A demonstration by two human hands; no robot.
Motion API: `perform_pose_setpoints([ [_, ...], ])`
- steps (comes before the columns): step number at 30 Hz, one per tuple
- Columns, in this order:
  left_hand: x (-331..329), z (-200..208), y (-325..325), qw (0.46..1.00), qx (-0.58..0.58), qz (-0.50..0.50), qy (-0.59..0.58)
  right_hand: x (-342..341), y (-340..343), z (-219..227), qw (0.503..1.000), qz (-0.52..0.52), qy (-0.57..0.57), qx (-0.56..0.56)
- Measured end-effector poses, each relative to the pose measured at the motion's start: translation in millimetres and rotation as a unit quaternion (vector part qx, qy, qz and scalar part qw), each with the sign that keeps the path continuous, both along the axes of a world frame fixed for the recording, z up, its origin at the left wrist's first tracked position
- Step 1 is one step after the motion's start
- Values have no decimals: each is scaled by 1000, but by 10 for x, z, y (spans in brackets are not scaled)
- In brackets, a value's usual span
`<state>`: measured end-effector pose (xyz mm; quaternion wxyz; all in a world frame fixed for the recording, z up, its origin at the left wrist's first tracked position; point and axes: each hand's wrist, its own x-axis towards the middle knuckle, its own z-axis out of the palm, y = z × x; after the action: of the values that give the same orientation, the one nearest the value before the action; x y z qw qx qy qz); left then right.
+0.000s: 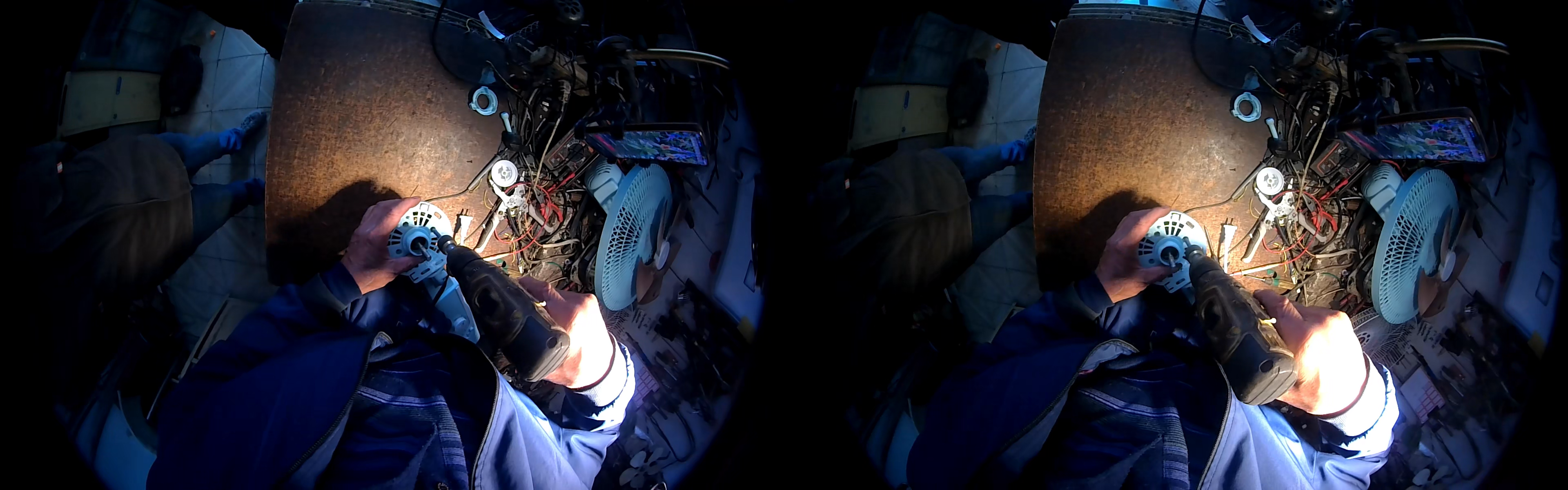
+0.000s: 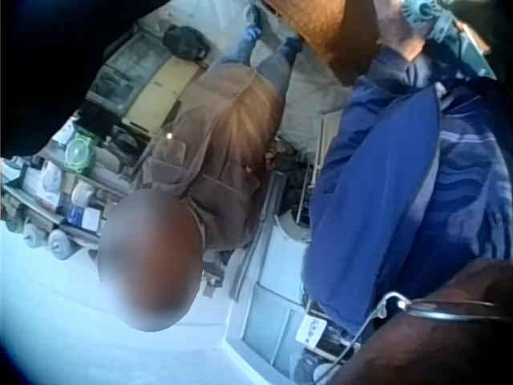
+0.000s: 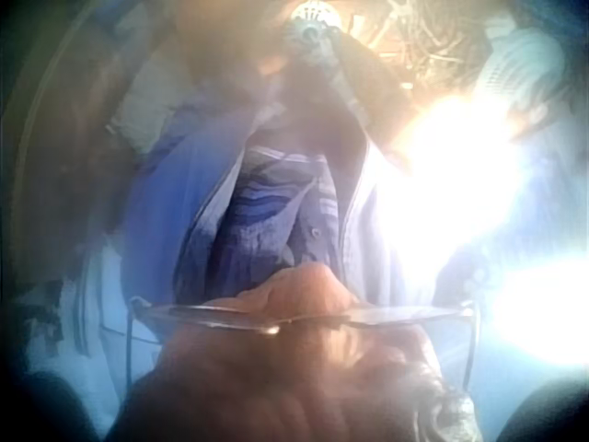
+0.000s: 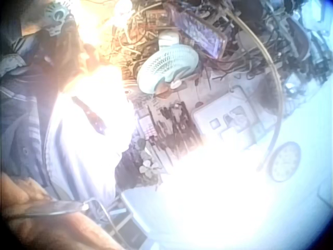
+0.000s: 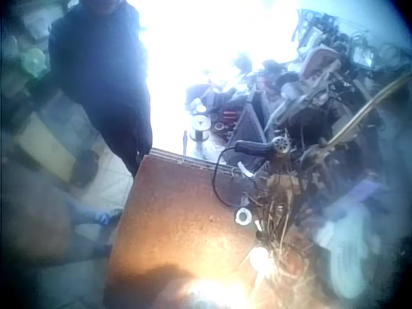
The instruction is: The person uses a power drill to secure a white plastic fan hub onto a fan blade assembly. They then attach a metal fan cage to the hub, completing the assembly of the fan unit.
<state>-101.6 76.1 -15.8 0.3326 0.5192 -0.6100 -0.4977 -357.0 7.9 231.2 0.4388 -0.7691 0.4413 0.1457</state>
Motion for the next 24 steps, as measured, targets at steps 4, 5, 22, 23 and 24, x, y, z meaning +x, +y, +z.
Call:
perform_pose_setpoints([
  [4, -4, 18, 21, 1000, 29, 8, -3, -28, 13, -23, 1000, 10, 10, -8],
  [5, 1, 3, 21, 1000, 28, 4, 2, -32, 18, -29, 1000, 10, 12, -10],
  [22, 30, -99, 54, 999, -23, -20, -13, 292, -222, 96, 951, 225, 39, -207],
  [23, 9, -34, -11, 1000, -7, -22, -3, 323, -213, 132, 949, 208, 35, -233],
  [24, -3, -45, -13, 1000, 2, -26, 11, 332, -223, 195, 952, 210, 40, -220],
])
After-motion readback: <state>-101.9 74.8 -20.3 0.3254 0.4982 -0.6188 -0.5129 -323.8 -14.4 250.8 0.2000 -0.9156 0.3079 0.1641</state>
